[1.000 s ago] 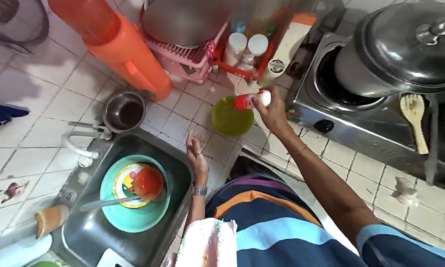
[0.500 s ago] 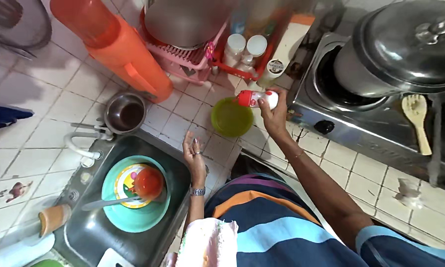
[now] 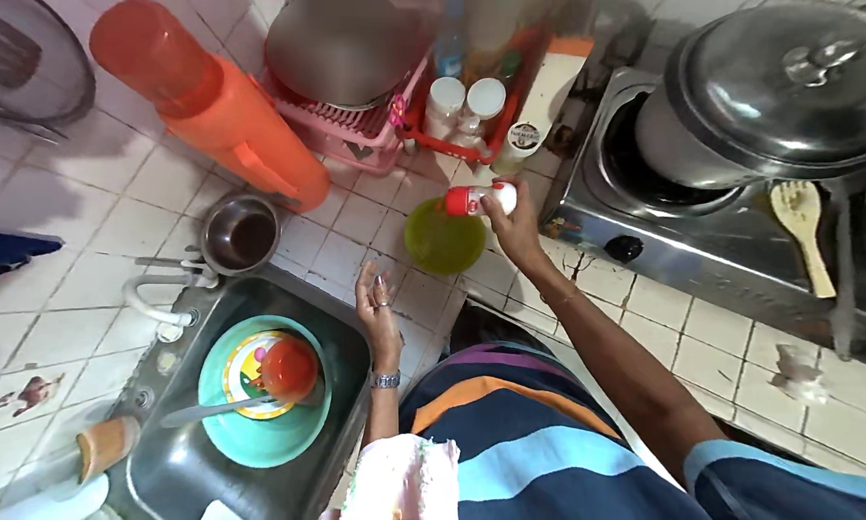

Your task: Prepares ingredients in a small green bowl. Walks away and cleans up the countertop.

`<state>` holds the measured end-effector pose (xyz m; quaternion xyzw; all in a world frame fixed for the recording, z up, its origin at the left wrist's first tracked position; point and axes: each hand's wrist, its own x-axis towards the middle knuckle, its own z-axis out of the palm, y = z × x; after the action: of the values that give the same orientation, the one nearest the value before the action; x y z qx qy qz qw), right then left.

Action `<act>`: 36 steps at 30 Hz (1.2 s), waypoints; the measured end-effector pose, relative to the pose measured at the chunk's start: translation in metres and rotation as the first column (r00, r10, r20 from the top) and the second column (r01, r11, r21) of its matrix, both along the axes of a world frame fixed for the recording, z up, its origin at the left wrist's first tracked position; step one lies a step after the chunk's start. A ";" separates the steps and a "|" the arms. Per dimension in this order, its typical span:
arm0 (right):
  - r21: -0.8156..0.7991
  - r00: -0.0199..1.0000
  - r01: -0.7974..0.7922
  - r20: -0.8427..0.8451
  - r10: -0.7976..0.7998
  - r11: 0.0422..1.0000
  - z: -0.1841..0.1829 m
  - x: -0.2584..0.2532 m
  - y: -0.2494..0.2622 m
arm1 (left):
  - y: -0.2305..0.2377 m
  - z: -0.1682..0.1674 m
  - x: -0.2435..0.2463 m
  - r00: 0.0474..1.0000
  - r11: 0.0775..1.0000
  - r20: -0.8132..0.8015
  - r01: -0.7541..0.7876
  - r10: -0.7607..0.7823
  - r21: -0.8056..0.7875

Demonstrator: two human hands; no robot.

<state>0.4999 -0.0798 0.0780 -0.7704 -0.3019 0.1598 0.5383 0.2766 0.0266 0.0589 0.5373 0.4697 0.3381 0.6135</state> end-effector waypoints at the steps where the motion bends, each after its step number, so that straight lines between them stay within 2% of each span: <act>1: 0.050 1.000 0.015 -0.026 -0.014 0.999 0.000 -0.001 0.001 | 0.001 -0.001 0.001 1.000 1.000 0.000 0.005 -0.005 0.000; 4: 0.105 0.994 0.054 -0.100 -0.043 0.993 -0.010 0.000 0.009 | 0.000 -0.001 0.005 0.999 0.999 -0.006 0.032 -0.032 -0.003; 7: -0.108 0.997 -0.074 0.002 0.075 0.991 -0.024 0.005 0.007 | -0.001 -0.001 0.010 0.999 0.999 -0.007 0.054 -0.054 0.000; 10: -0.104 1.000 -0.018 -0.024 0.016 0.994 -0.031 0.009 0.007 | 0.000 0.000 0.016 0.999 0.998 -0.004 0.055 -0.055 0.022; 16: 0.053 0.939 0.089 -0.336 -0.066 0.995 -0.025 0.003 -0.003 | -0.001 0.003 0.035 0.992 0.989 -0.021 0.124 -0.123 0.083; 21: 0.087 0.840 0.161 -0.535 -0.091 0.983 -0.037 0.000 0.003 | 0.003 0.012 0.060 0.972 0.942 -0.021 0.233 -0.235 0.241; 23: 0.072 0.887 0.165 -0.447 -0.116 0.984 -0.036 0.000 -0.001 | 0.008 0.019 0.070 0.971 0.932 -0.019 0.236 -0.240 0.276; 26: -0.104 0.977 0.045 -0.204 -0.065 0.994 -0.033 0.009 -0.011 | 0.014 0.020 0.078 0.970 0.930 -0.046 0.240 -0.237 0.278; 28: -0.139 0.969 0.046 -0.233 -0.078 0.989 -0.038 0.014 -0.012 | 0.016 0.016 0.085 0.959 0.913 -0.067 0.284 -0.277 0.292; 30: -0.086 0.897 0.082 -0.427 -0.111 0.993 -0.041 0.019 -0.009 | 0.014 0.014 0.092 0.928 0.870 -0.124 0.372 -0.351 0.322; 32: -0.037 0.742 0.090 -0.664 -0.092 0.995 -0.040 0.019 -0.006 | 0.010 0.015 0.103 0.873 0.807 -0.208 0.486 -0.440 0.334; 36: 0.062 0.517 0.089 -0.856 0.007 0.994 -0.029 0.006 0.011 | 0.005 0.015 0.127 0.771 0.663 -0.375 0.636 -0.516 0.396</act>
<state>0.5060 -0.0692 0.0491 -0.5724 0.0118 0.4897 0.6576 0.4037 0.0319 0.0741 0.8338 0.2371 0.1703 0.4687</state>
